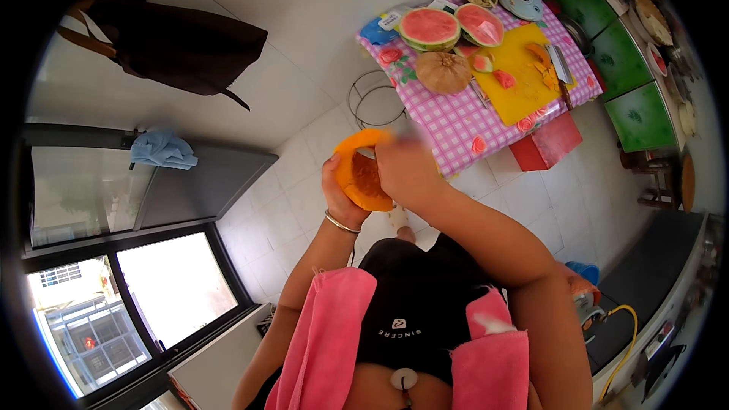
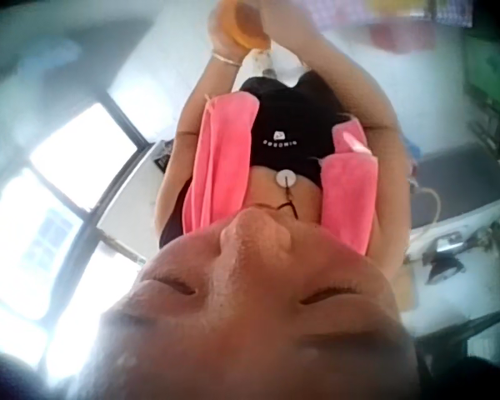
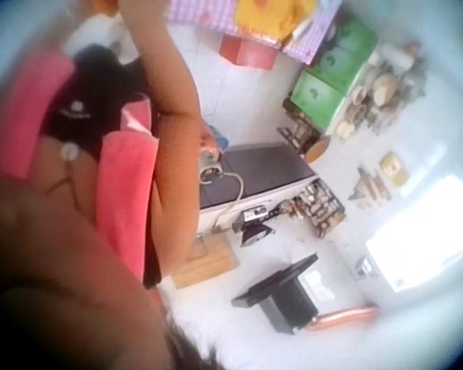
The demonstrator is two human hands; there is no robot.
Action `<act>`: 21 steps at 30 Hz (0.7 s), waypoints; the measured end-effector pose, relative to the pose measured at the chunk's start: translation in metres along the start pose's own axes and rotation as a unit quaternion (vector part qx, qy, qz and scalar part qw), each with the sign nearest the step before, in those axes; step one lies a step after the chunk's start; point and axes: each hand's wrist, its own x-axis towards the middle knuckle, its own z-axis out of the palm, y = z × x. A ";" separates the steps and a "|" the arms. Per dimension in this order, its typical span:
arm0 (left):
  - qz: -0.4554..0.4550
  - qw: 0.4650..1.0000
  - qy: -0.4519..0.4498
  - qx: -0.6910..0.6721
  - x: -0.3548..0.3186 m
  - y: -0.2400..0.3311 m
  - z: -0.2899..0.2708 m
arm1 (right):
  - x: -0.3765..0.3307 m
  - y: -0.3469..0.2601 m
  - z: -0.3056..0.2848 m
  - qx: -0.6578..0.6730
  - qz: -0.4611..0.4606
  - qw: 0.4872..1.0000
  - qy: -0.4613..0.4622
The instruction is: The person cuts a watermelon into slices and then cuts a pumpkin in half on a yellow cutting board. They proceed to slice the pumpkin into smaller pieces and scoop out the seeds from a pumpkin half using a spoon.
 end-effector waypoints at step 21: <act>-0.032 0.995 0.061 0.069 0.078 -0.001 0.048 | 0.054 0.079 -0.016 0.083 0.030 0.989 -0.122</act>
